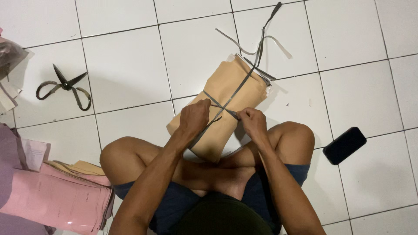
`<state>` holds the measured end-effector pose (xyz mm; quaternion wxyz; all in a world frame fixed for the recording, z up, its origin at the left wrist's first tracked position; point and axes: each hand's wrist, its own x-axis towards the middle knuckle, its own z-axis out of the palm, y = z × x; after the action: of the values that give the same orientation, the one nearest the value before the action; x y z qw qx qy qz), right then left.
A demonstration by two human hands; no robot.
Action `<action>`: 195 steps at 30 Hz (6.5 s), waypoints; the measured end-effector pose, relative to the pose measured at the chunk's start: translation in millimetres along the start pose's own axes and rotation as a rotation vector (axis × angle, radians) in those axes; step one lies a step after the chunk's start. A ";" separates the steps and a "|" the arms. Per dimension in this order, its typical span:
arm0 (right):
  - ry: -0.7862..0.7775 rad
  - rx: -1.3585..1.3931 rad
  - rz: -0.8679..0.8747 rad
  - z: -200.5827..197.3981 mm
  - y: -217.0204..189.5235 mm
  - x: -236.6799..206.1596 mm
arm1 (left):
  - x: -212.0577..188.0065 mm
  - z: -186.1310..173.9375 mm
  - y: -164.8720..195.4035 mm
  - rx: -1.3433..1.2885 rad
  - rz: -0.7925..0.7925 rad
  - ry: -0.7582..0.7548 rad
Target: The person sits on the floor sorting through a stack of pink and tan pattern pieces, counting and aligning them one at a time into piles. They then gather a bundle, wrap a strap around it, tie the strap to secure the bundle, and use shears to trim the strap end.
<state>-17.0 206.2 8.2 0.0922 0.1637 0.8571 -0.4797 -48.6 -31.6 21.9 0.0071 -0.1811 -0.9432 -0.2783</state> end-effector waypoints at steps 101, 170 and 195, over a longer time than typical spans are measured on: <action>-0.597 -0.800 -0.687 -1.9 -125.1 31.9 | -63.3 -33.0 -16.9 -0.309 -0.258 0.260; 0.549 -0.620 -0.414 -113.3 31.2 -82.0 | -42.4 12.2 -18.1 -1.059 -0.746 0.534; -0.091 -0.022 -0.114 36.6 -1.1 11.6 | 59.2 -12.7 -27.9 -0.472 -0.523 0.076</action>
<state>-28.2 176.7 -13.7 0.1055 0.0914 0.8653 -0.4815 -114.6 -40.0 24.8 -0.0713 0.0805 -0.8664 -0.4876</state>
